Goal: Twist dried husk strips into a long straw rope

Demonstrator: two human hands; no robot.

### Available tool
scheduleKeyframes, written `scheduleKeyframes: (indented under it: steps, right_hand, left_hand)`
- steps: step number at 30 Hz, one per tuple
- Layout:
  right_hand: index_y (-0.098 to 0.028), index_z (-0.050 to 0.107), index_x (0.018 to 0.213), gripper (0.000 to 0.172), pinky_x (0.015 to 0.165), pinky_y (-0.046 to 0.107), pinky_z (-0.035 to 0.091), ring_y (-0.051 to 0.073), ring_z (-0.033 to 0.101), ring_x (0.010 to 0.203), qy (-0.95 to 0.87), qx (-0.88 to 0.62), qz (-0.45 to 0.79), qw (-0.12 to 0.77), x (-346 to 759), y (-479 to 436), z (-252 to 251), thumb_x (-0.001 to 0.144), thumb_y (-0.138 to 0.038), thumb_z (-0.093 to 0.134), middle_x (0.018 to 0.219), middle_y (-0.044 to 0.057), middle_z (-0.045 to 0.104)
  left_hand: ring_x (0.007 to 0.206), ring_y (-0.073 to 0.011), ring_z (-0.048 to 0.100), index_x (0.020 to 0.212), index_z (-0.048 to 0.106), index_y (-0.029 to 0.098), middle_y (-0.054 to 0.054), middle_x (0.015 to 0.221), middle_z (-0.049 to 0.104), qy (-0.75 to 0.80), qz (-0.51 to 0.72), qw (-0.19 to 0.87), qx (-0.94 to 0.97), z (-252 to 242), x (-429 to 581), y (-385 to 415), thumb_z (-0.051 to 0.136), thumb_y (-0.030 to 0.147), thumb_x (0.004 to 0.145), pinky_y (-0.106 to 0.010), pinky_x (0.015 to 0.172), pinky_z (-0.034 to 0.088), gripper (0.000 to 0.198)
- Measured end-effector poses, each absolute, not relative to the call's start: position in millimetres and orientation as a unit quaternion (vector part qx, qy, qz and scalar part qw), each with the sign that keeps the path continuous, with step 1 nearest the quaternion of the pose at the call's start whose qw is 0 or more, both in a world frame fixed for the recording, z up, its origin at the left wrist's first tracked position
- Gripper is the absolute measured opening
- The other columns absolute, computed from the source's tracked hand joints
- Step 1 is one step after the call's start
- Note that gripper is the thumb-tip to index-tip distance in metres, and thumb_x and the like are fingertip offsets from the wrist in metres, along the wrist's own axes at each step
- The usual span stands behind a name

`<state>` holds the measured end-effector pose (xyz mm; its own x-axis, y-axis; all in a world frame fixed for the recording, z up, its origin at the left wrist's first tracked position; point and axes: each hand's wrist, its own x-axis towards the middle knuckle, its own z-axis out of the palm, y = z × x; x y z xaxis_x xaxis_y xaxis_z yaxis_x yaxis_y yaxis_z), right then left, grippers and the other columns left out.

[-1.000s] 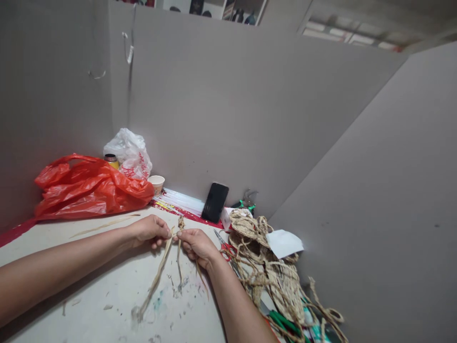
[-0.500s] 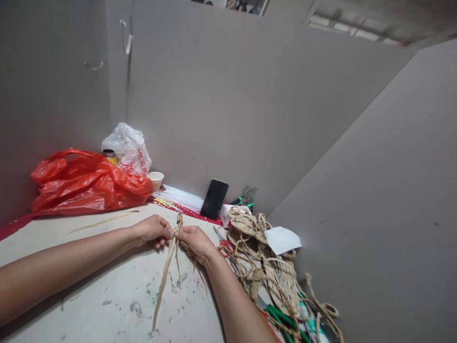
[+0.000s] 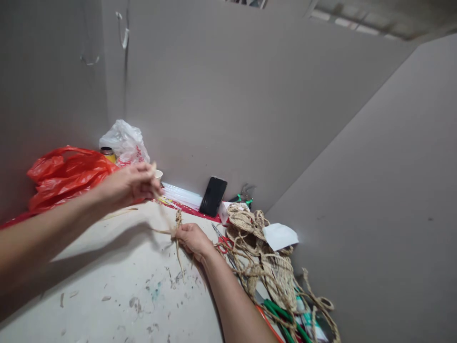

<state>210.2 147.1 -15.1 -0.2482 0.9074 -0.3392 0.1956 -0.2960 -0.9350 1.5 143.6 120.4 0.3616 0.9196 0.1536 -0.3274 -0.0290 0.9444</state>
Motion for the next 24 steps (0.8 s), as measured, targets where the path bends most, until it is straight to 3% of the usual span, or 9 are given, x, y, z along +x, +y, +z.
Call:
scheduleKeyframes:
  steps: [2, 4, 6, 8, 11, 13, 18, 21, 24]
  right_hand:
    - [-0.017, 0.048, 0.053, 0.026, 0.033, 0.021, 0.007, 0.001, 0.017, 0.029, -0.518, -0.538, 0.596, 0.295, 210, 147, -16, 0.064, -0.03, 0.067, 0.036, -0.012, 0.033]
    - [-0.017, 0.048, 0.053, 0.027, 0.033, 0.021, 0.007, 0.001, 0.018, 0.03, -0.522, -0.539, 0.593, 0.293, 210, 147, -16, 0.063, -0.032, 0.068, 0.037, -0.011, 0.034]
    - [-0.017, 0.048, 0.054, 0.028, 0.032, 0.021, 0.007, 0.001, 0.017, 0.03, -0.526, -0.535, 0.594, 0.29, 210, 147, -16, 0.063, -0.034, 0.069, 0.037, -0.011, 0.035]
    - [-0.017, 0.048, 0.055, 0.031, 0.033, 0.021, 0.007, 0.002, 0.017, 0.03, -0.531, -0.527, 0.6, 0.284, 210, 147, -15, 0.064, -0.038, 0.069, 0.037, -0.011, 0.034]
    - [-0.017, 0.049, 0.058, 0.034, 0.033, 0.021, 0.008, 0.002, 0.018, 0.03, -0.54, -0.511, 0.609, 0.277, 211, 147, -15, 0.066, -0.045, 0.067, 0.037, -0.011, 0.035]
    - [-0.017, 0.05, 0.061, 0.035, 0.033, 0.021, 0.007, 0.002, 0.016, 0.03, -0.54, -0.499, 0.619, 0.275, 213, 148, -15, 0.066, -0.048, 0.066, 0.036, -0.011, 0.035]
    - [-0.016, 0.054, 0.067, 0.035, 0.033, 0.02, 0.005, 0.002, 0.014, 0.03, -0.513, -0.472, 0.66, 0.278, 218, 150, -16, 0.065, -0.047, 0.068, 0.036, -0.012, 0.035]
    - [-0.017, 0.049, 0.064, 0.033, 0.033, 0.019, 0.004, 0.001, 0.015, 0.031, -0.486, -0.455, 0.686, 0.294, 220, 151, -16, 0.065, -0.043, 0.069, 0.037, -0.011, 0.036]
    - [-0.017, 0.049, 0.066, 0.03, 0.034, 0.019, 0.005, 0.001, 0.014, 0.031, -0.468, -0.437, 0.707, 0.3, 220, 151, -16, 0.066, -0.04, 0.069, 0.038, -0.012, 0.034]
  left_hand:
    - [0.038, -0.0009, 0.039, 0.07, 0.038, 0.017, 0.008, 0.051, 0.045, 0.272, 0.544, 0.602, 0.516, 157, -24, 136, 0.056, 0.017, 0.08, -0.013, 0.042, 0.028, 0.021]
    - [0.034, 0.0045, 0.023, 0.065, 0.031, 0.017, 0.01, 0.049, 0.031, 0.268, 0.594, 0.55, 0.523, 187, -48, 129, 0.038, 0.014, 0.089, -0.009, 0.043, 0.014, 0.026]
    - [0.036, 0.0057, 0.024, 0.064, 0.03, 0.017, 0.01, 0.049, 0.027, 0.272, 0.625, 0.499, 0.536, 202, -65, 127, 0.029, 0.012, 0.091, -0.009, 0.049, 0.012, 0.027]
    - [0.036, 0.0037, 0.026, 0.066, 0.034, 0.016, 0.01, 0.048, 0.033, 0.284, 0.634, 0.471, 0.544, 198, -68, 131, 0.041, 0.013, 0.086, -0.01, 0.046, 0.012, 0.022]
    - [0.036, 0.0005, 0.03, 0.069, 0.043, 0.015, 0.006, 0.053, 0.049, 0.363, 0.537, 0.503, 0.571, 155, -49, 142, 0.054, 0.013, 0.075, -0.013, 0.04, 0.016, 0.013]
    - [0.045, -0.0035, 0.045, 0.07, 0.046, 0.015, 0.0, 0.068, 0.06, 0.409, 0.451, 0.528, 0.593, 114, -26, 151, 0.059, 0.017, 0.072, -0.014, 0.042, 0.028, 0.013]
    - [0.049, -0.01, 0.049, 0.068, 0.048, 0.017, 0.003, 0.058, 0.054, 0.46, 0.304, 0.549, 0.628, 32, 25, 159, 0.057, 0.024, 0.069, -0.022, 0.047, 0.038, 0.012]
    - [0.049, -0.0085, 0.043, 0.065, 0.05, 0.017, 0.005, 0.053, 0.048, 0.449, 0.302, 0.506, 0.672, 10, 43, 154, 0.057, 0.024, 0.068, -0.021, 0.05, 0.035, 0.01]
    - [0.058, -0.0104, 0.047, 0.065, 0.054, 0.016, 0.003, 0.06, 0.053, 0.449, 0.329, 0.416, 0.72, -2, 54, 148, 0.054, 0.019, 0.068, -0.022, 0.057, 0.036, 0.004]
